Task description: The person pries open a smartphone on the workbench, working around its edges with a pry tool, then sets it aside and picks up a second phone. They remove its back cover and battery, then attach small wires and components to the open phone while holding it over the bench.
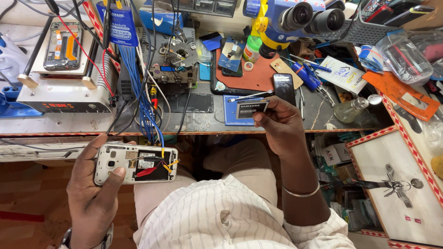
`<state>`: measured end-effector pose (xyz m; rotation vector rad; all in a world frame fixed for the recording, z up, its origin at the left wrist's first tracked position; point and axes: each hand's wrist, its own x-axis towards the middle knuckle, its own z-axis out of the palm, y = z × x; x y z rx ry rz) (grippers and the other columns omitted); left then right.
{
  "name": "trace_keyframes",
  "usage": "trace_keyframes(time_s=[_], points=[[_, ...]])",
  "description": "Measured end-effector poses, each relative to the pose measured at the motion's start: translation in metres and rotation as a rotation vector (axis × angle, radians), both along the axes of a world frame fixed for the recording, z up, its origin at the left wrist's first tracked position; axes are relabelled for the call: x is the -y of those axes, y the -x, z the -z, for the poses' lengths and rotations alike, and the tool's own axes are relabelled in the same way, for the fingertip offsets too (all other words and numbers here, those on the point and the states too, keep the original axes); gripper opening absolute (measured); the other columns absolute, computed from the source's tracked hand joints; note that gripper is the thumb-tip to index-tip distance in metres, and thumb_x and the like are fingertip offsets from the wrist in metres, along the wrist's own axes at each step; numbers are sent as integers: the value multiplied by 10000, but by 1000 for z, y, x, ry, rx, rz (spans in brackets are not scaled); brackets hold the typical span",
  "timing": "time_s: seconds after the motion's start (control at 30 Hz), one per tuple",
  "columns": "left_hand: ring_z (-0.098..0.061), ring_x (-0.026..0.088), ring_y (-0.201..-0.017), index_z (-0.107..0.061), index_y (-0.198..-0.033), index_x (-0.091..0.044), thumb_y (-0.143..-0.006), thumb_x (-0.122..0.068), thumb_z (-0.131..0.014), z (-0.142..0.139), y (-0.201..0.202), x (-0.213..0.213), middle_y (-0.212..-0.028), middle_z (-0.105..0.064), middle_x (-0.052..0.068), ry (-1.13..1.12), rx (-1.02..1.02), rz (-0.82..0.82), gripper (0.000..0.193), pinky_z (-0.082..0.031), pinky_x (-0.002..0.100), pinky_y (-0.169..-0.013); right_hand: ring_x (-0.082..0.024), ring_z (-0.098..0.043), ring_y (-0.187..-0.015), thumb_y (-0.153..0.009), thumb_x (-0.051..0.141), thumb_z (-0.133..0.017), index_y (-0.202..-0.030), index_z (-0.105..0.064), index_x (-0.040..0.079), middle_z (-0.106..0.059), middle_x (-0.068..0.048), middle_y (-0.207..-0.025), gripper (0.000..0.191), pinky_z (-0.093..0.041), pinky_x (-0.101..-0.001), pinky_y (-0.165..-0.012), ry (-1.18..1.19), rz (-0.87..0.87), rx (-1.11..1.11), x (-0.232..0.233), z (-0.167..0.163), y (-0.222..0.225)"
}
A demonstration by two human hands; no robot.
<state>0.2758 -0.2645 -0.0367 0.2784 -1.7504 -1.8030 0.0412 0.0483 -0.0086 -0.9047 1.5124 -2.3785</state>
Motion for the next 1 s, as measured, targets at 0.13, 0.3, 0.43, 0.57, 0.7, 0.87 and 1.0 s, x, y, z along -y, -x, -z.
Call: trace_keyframes(time_s=[0.13,0.3,0.43,0.57,0.7,0.87,1.0], points=[[-604,119,-1156,-428,-1543,53,-938,68,-595,-1,1,0,-1343,-617,120,-40,-33,23,628,-487,263,-1023,-100,-673,-862,-937,7,-784,-1080,-707,6,-730,-62,-994,162,-579,-243,-803,-7,1,-2,-1,2,0],[-597,131,-1169,-453,-1524,59,-935,72,-607,-2,-1,4,-1342,-618,136,259,33,-57,609,-483,275,-1033,-74,-596,-763,-972,76,-767,-1075,-715,-6,-680,-16,-885,141,-512,-212,-701,-229,235,-37,-7,27,23],[-587,138,-1170,-457,-1532,67,-959,58,-613,-5,-3,6,-1389,-595,145,161,-58,9,593,-476,274,-1030,-77,-530,-601,-960,117,-758,-1004,-735,-27,-640,-7,-742,152,-456,-225,-557,-462,507,107,-13,70,71],[-634,148,-1187,-426,-1519,57,-944,46,-594,-9,4,2,-1327,-654,126,1,-131,107,599,-506,280,-1054,-103,-594,-610,-907,165,-790,-1007,-764,-4,-689,-22,-753,198,-514,-270,-574,-622,652,186,-25,102,104],[-599,144,-1218,-422,-1540,46,-981,70,-597,-15,-4,8,-1354,-641,117,211,-174,82,587,-472,280,-1096,-280,-675,-744,-815,191,-893,-1032,-767,-4,-720,-180,-894,318,-564,-425,-698,-1112,993,-693,-1,97,94],[-537,107,-1133,-410,-1564,24,-988,40,-607,-13,-2,11,-1315,-605,87,189,-177,71,608,-463,254,-1007,-222,-718,-843,-885,216,-863,-1126,-746,45,-747,-120,-1032,317,-568,-339,-758,-890,574,-505,63,35,-8],[-562,85,-982,-399,-1574,-5,-1001,7,-593,-16,-3,5,-1167,-662,57,198,-151,97,606,-495,232,-915,-238,-725,-927,-819,249,-885,-1143,-715,43,-727,-121,-1086,420,-594,-324,-788,-680,222,-920,110,-10,-87]])
